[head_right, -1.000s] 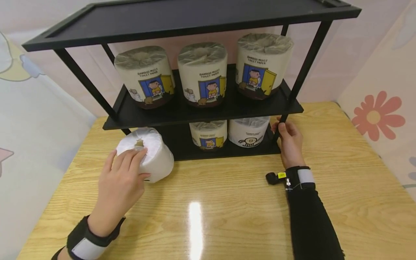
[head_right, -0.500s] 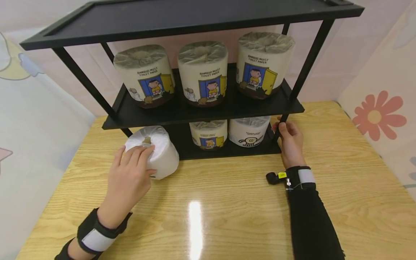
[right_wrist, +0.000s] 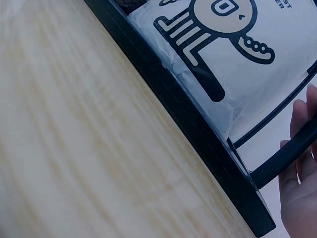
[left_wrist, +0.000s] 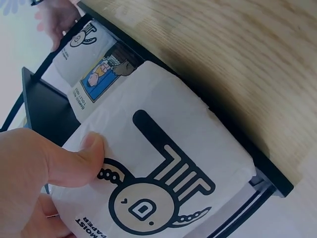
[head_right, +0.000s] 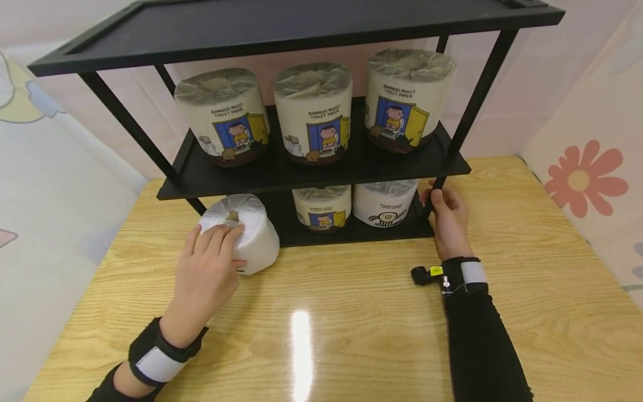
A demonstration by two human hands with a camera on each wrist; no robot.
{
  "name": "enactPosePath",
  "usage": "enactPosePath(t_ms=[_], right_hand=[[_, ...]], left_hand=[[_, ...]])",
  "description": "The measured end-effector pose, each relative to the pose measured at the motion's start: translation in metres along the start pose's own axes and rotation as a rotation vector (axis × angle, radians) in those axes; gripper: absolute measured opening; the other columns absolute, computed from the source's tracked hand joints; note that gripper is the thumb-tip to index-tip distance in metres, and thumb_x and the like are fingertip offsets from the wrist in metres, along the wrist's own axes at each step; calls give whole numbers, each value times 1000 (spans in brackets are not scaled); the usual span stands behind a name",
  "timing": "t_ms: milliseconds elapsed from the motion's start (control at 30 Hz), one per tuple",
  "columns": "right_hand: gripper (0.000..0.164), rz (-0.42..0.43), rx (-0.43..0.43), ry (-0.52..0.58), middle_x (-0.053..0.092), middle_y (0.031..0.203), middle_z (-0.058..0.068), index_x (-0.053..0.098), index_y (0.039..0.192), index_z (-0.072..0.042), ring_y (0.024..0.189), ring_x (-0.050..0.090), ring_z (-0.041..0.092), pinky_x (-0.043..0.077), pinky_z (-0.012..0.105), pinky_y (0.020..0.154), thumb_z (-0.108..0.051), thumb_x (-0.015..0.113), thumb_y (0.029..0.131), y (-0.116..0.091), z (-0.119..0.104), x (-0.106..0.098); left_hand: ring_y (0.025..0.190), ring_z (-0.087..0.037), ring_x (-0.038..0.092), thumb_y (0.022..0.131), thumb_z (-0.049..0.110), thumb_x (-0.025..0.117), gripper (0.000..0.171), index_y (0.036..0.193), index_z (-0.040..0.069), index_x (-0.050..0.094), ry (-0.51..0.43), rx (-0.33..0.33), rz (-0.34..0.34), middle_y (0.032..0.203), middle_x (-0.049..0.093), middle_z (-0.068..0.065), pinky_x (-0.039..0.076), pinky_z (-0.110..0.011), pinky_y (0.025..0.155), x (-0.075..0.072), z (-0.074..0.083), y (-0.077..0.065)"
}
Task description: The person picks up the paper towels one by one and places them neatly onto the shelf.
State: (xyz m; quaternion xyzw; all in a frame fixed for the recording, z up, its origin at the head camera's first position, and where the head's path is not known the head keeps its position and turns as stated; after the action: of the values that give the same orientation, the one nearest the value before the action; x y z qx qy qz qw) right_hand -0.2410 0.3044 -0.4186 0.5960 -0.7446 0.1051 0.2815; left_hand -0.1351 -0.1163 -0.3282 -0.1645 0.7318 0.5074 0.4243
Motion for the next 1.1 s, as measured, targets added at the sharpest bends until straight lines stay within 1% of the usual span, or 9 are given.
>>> enactPosePath(t_ms=[167, 367, 500, 633, 933, 1100], right_hand=[[39, 6, 2, 0, 60, 99, 11, 60, 121, 7, 97, 54, 22, 40, 31, 97, -16, 66, 90, 0, 0, -1], [41, 35, 2, -47, 60, 98, 11, 59, 121, 7, 97, 55, 22, 40, 31, 98, -18, 67, 90, 0, 0, -4], [43, 25, -3, -23, 60, 97, 11, 57, 123, 10, 96, 55, 22, 41, 31, 97, -17, 67, 89, 0, 0, -3], [45, 17, 2, 3, 60, 97, 11, 57, 124, 10, 96, 55, 22, 41, 31, 97, -16, 67, 90, 0, 0, -3], [38, 7, -2, 8, 61, 96, 11, 62, 119, 6, 94, 55, 23, 40, 31, 96, -16, 67, 89, 1, 1, -1], [42, 13, -8, -11, 61, 96, 12, 58, 122, 9, 95, 55, 23, 41, 31, 95, -17, 67, 89, 1, 1, -2]], left_hand=[[113, -34, 57, 74, 6, 83, 60, 127, -2, 59, 4, -6, -15, 114, 64, -18, 40, -56, 104, 4, 1, 0], [121, -31, 55, 77, 11, 84, 64, 133, -1, 56, 9, -17, -34, 126, 63, -16, 41, -55, 103, 9, 3, 3], [123, -31, 54, 77, 12, 84, 66, 135, -2, 54, -8, -29, -36, 129, 61, -16, 43, -55, 101, 13, 3, 6], [125, -31, 53, 77, 12, 85, 68, 136, -2, 53, -21, -38, -36, 131, 60, -16, 45, -56, 99, 15, 2, 10], [122, -32, 54, 77, 16, 86, 69, 135, -2, 53, -27, -48, -35, 129, 60, -18, 44, -56, 96, 20, 0, 18], [118, -33, 55, 78, 17, 84, 67, 135, -2, 53, -23, -56, -37, 126, 60, -18, 44, -54, 95, 24, -2, 24]])
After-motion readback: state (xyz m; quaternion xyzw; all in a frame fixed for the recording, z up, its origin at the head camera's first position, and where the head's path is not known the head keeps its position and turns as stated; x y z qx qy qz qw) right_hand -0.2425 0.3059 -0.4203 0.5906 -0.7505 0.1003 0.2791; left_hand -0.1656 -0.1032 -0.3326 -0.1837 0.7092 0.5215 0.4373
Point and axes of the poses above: each hand's wrist, its own y-axis towards the middle knuckle, its own x-axis out of the palm, z = x × y, the point moved 7 cm from there along y, towards the middle knuckle
